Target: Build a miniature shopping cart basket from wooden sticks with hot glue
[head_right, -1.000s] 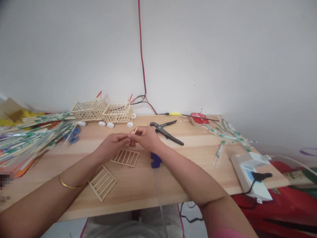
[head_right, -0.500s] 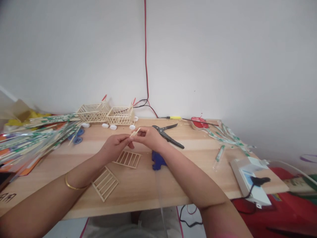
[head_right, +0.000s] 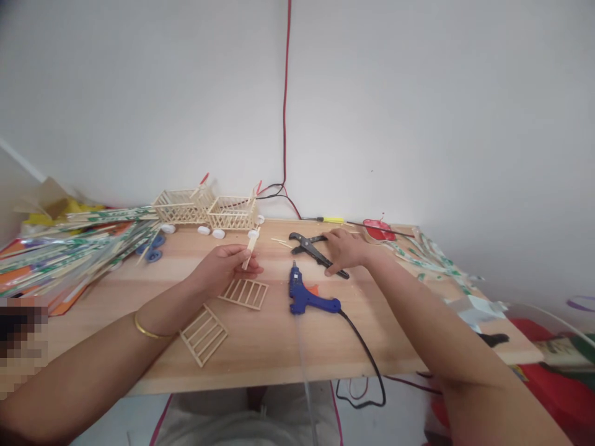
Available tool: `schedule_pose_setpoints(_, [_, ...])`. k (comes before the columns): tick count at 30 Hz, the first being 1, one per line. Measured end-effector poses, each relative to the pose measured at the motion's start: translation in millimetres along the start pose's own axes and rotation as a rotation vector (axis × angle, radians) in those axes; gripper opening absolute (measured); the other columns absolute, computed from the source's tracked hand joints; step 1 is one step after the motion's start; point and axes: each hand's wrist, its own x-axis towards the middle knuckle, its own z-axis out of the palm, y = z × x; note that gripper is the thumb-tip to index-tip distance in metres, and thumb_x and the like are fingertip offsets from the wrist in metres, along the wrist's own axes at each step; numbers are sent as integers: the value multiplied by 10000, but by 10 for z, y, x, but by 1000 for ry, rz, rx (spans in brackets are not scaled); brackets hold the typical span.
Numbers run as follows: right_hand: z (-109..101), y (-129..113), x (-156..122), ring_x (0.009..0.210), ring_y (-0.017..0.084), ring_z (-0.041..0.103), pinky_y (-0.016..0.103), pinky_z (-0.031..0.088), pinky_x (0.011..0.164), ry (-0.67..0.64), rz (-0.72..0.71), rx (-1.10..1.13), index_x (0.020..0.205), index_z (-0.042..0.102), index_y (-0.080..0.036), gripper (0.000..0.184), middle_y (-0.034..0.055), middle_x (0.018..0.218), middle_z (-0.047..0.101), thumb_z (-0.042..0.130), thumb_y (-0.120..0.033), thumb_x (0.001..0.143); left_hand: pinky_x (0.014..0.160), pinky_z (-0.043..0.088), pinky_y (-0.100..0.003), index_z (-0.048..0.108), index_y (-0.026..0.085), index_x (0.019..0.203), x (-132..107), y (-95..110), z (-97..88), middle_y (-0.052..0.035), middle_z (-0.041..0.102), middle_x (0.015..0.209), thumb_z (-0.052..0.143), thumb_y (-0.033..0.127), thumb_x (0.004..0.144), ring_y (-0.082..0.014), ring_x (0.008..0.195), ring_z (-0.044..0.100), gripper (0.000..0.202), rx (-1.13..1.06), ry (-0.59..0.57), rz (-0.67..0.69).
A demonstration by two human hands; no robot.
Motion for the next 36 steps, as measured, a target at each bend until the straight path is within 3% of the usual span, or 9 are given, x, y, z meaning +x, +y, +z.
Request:
schedule_pose_setpoints(3, [-59,2,61,1321,395,306,485,351,1003,-90,-44,35,1446,268,-139,1129,193,1465,313,737,-568,513,574,540,-245,580,112,822,-7,12,11,-37,644,702,533,207,855,-172,714,696,111,-2,25,-17])
schedule_pose_setpoints(6, [-90,-11,64,1228,382,417,436,377,957,-69,-39,35,1415,334,-143,1041,196,1358,438,734,-520,532,529,521,-220,577,116,822,-5,12,12,-33,638,709,545,221,846,-172,714,695,112,1,32,7])
schedule_pose_setpoints(10, [-21,-137,-26,1045,335,539,371,409,854,16,-45,32,1214,542,-139,689,172,1126,570,685,-385,587,563,542,-240,590,112,824,7,6,4,-28,636,703,586,270,817,-155,684,678,158,50,63,110])
schedule_pose_setpoints(16, [73,-355,-171,877,263,565,320,407,731,177,34,94,1043,536,-120,371,140,967,603,548,-294,715,597,553,-270,614,132,799,-28,14,-15,-24,640,726,536,356,853,-148,662,662,243,365,122,379])
schedule_pose_setpoints(18, [69,-440,-215,794,215,560,295,412,674,228,53,247,1094,494,-150,353,86,908,599,485,-321,786,593,535,-258,618,144,811,-47,10,-33,-24,658,746,481,355,890,-129,617,654,264,524,153,484])
schedule_pose_setpoints(22, [27,-784,-311,713,164,518,283,417,655,333,-10,981,1197,445,-219,401,0,796,535,435,-429,856,602,492,-230,622,165,822,-74,7,-74,-13,680,765,433,285,926,-105,610,643,247,836,244,727])
schedule_pose_setpoints(24, [-5,-1015,-364,750,158,523,291,429,696,331,-79,1193,1204,438,-228,391,5,852,534,447,-402,854,626,487,-229,622,166,840,-78,13,-93,-15,683,759,430,243,926,-106,631,639,224,950,299,839])
schedule_pose_setpoints(29, [-15,-1394,-466,894,200,515,366,440,805,353,-167,1010,1225,392,-213,466,41,969,516,515,-270,779,671,484,-251,590,147,954,-71,37,-141,-44,685,808,433,166,916,-131,693,633,162,1159,375,1062])
schedule_pose_setpoints(36, [157,-1419,-483,1065,262,471,449,396,927,480,-235,784,1271,356,-190,647,111,1150,483,572,-150,662,665,473,-268,562,131,994,-82,45,-139,-81,670,813,452,117,892,-164,732,622,151,1297,389,1184])
